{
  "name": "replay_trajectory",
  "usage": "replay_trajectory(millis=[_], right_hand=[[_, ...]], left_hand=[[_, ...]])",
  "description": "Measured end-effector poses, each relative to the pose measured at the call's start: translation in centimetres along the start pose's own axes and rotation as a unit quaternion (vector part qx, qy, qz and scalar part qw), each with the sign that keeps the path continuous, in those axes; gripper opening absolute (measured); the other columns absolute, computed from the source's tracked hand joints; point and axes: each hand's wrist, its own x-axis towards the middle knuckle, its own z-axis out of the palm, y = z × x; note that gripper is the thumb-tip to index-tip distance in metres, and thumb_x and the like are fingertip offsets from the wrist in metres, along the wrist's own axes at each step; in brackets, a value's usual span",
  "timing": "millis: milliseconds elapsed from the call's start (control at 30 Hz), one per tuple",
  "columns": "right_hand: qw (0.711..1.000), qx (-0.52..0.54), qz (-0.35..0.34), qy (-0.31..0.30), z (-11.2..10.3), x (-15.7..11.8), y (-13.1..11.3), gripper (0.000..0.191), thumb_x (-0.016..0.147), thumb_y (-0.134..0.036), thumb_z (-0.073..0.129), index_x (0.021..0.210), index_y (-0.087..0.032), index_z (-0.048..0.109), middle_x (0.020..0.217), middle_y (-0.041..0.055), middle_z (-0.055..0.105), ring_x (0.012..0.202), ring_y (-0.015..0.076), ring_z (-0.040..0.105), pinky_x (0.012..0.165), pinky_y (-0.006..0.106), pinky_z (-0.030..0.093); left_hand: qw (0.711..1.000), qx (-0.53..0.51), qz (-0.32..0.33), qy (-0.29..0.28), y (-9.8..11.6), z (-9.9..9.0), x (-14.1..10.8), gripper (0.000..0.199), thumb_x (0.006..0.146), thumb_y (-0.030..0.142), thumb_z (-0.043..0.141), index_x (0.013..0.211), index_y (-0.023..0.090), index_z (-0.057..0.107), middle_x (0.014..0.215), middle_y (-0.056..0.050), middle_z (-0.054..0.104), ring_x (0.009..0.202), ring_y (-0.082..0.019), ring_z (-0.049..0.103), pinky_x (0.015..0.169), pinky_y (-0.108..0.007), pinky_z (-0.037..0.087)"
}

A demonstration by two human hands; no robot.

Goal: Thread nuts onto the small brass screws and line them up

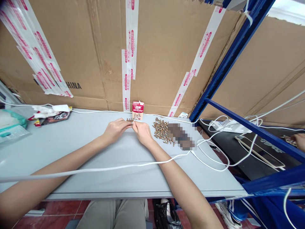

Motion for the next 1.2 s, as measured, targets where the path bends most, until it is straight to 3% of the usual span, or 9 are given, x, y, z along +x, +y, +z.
replay_trajectory(millis=[133,267,433,533,600,767,933,1033,1200], right_hand=[[1.0,0.025,0.017,-0.003,0.1,0.1,-0.2,0.041,0.092,-0.031,0.025,0.064,-0.018,0.052,0.057,0.0011,0.055,0.051,0.0122,0.044,0.052,0.024,0.024],[0.999,0.016,0.032,-0.002,-0.1,0.1,-0.2,0.041,0.092,-0.03,0.026,0.064,-0.018,0.053,0.057,0.0008,0.055,0.051,0.0119,0.044,0.053,0.023,0.025],[0.999,-0.024,-0.022,-0.015,-0.7,-0.1,-0.2,0.039,0.092,-0.027,0.028,0.065,-0.017,0.053,0.062,0.0011,0.058,0.054,0.0111,0.045,0.056,0.023,0.026],[0.997,-0.061,-0.049,-0.027,-0.8,-0.2,-0.4,0.035,0.091,-0.026,0.032,0.066,-0.017,0.054,0.062,0.0017,0.058,0.053,0.0111,0.045,0.055,0.024,0.024],[0.996,-0.065,-0.056,-0.033,-0.7,-0.3,-0.5,0.033,0.091,-0.025,0.033,0.067,-0.017,0.055,0.062,0.0017,0.058,0.053,0.0112,0.045,0.054,0.024,0.024],[0.999,0.013,-0.044,-0.027,-0.1,-0.2,-0.1,0.036,0.092,-0.027,0.029,0.067,-0.017,0.054,0.064,0.0013,0.06,0.055,0.0107,0.047,0.057,0.022,0.028],[0.998,0.056,0.013,0.008,0.4,0.0,0.2,0.037,0.091,-0.03,0.027,0.065,-0.018,0.05,0.057,0.001,0.053,0.051,0.012,0.042,0.054,0.023,0.026],[0.995,0.091,0.032,0.012,0.4,0.1,0.2,0.037,0.09,-0.032,0.027,0.062,-0.018,0.046,0.055,-0.0001,0.049,0.051,0.0119,0.039,0.053,0.023,0.026],[0.993,0.114,0.041,0.007,0.2,-0.1,0.1,0.035,0.091,-0.034,0.025,0.062,-0.02,0.04,0.055,-0.0014,0.044,0.052,0.012,0.038,0.053,0.023,0.026]], left_hand=[[0.999,0.04,0.004,-0.006,0.1,-0.3,0.0,0.028,0.088,0.033,0.041,0.084,0.018,0.065,0.073,-0.009,0.063,0.078,-0.02,0.054,0.066,-0.026,0.039],[0.992,-0.097,-0.068,-0.05,-0.3,-0.3,0.6,0.025,0.084,0.038,0.048,0.089,0.019,0.064,0.079,-0.005,0.065,0.073,-0.017,0.056,0.067,-0.025,0.042],[0.91,-0.346,-0.167,-0.154,-0.9,-0.2,1.2,0.038,0.081,0.047,0.047,0.081,0.013,0.063,0.075,-0.006,0.066,0.066,-0.015,0.057,0.052,-0.022,0.045],[0.864,-0.401,-0.227,-0.203,-1.2,-0.6,1.4,0.039,0.073,0.048,0.058,0.082,0.011,0.065,0.076,-0.009,0.068,0.065,-0.014,0.059,0.051,-0.021,0.045],[0.851,-0.41,-0.25,-0.214,-1.2,-0.9,1.5,0.036,0.07,0.045,0.063,0.083,0.011,0.066,0.076,-0.009,0.068,0.066,-0.014,0.059,0.053,-0.021,0.046],[0.896,-0.349,-0.226,-0.155,-0.6,-0.6,1.5,0.024,0.073,0.032,0.062,0.083,0.011,0.068,0.073,-0.007,0.068,0.063,-0.015,0.059,0.052,-0.022,0.045],[0.99,-0.077,-0.115,-0.03,1.0,-0.2,0.8,0.018,0.082,0.023,0.052,0.088,0.018,0.068,0.083,-0.006,0.068,0.077,-0.018,0.06,0.068,-0.027,0.045],[0.996,-0.016,-0.086,-0.012,1.1,-0.4,0.6,0.018,0.083,0.028,0.053,0.091,0.021,0.067,0.084,-0.005,0.068,0.081,-0.018,0.059,0.072,-0.027,0.043],[0.983,-0.108,-0.143,-0.051,0.2,-0.7,1.1,0.018,0.081,0.031,0.053,0.08,0.021,0.068,0.075,0.001,0.068,0.069,-0.015,0.059,0.068,-0.025,0.041]])
